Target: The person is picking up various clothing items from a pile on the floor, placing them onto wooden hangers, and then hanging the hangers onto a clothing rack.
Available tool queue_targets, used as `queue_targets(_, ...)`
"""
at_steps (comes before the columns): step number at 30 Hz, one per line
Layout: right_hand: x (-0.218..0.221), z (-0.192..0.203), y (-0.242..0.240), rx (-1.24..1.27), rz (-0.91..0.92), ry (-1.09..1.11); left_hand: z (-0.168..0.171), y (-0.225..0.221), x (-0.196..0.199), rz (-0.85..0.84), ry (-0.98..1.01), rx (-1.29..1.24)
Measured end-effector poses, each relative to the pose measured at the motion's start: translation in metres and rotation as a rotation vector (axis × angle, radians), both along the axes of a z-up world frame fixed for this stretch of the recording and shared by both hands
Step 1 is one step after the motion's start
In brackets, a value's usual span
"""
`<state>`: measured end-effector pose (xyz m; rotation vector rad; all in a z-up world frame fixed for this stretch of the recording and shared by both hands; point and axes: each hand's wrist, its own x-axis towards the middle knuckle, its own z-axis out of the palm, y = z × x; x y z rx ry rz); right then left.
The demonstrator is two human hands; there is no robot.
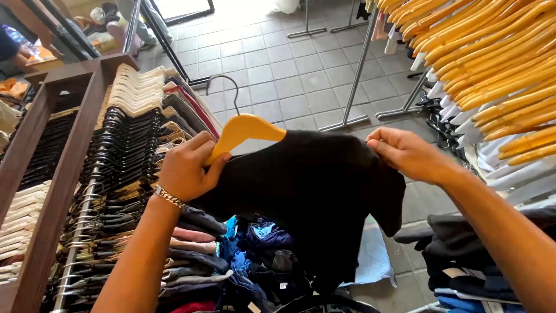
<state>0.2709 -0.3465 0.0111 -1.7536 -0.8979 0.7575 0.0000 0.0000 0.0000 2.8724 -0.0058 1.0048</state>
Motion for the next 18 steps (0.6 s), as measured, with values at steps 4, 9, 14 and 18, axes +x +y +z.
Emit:
queue_targets(4, 0.003, -0.013, 0.006, 0.138, 0.027, -0.367, -0.003, 0.001, 0.006, 0.058, -0.055, -0.037)
queue_targets(9, 0.016, -0.007, -0.006, 0.292, -0.006, -0.295, 0.035, -0.013, 0.01, 0.079, -0.04, 0.037)
queue_targets(14, 0.007, 0.045, -0.017, -0.699, 0.045, -0.667, 0.026, -0.01, 0.024, 0.119, 0.109, 0.144)
queue_targets(18, 0.058, 0.028, -0.054, -0.216, -0.26, -1.168, 0.024, -0.015, 0.035, 0.053, 0.137, 0.131)
